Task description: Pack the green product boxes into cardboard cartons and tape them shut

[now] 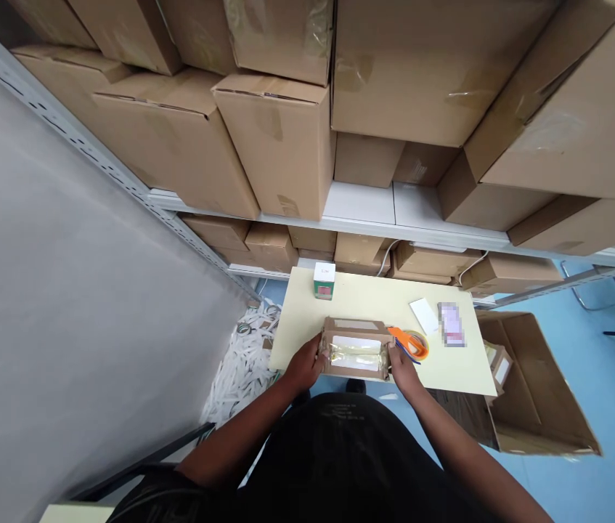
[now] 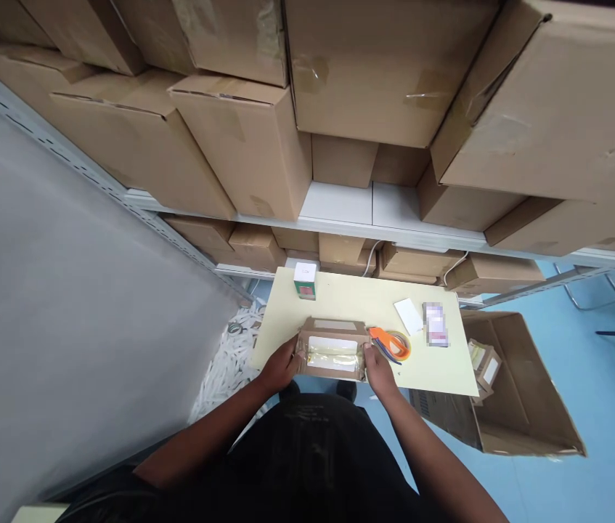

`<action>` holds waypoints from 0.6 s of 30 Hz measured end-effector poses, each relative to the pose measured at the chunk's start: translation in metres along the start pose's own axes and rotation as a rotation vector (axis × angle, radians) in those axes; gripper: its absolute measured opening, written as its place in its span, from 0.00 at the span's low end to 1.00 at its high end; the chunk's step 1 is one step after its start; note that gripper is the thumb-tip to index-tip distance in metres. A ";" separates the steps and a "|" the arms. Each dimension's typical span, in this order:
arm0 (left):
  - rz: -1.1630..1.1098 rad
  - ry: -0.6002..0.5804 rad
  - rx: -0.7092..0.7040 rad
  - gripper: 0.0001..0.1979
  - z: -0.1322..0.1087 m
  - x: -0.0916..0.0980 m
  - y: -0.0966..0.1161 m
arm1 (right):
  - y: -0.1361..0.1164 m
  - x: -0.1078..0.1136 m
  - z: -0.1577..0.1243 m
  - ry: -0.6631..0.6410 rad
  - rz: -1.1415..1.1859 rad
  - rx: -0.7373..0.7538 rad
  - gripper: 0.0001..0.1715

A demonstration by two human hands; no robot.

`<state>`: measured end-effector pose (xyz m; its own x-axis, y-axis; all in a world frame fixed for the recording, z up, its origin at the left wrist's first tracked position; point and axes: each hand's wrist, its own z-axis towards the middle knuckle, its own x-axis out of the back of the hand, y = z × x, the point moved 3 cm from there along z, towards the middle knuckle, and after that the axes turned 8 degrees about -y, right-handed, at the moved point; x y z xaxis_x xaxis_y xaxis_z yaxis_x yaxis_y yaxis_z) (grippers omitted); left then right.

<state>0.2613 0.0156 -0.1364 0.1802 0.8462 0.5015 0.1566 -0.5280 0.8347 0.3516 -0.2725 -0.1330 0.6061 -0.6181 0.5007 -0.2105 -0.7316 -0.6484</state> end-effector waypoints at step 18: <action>-0.242 -0.154 0.190 0.33 -0.005 -0.024 -0.063 | 0.055 -0.045 0.005 0.012 0.387 -0.069 0.31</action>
<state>0.2423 0.0285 -0.2001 0.2576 0.9356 0.2416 0.3886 -0.3293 0.8606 0.3166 -0.2842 -0.1940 0.4626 -0.8553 0.2333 -0.4736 -0.4609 -0.7506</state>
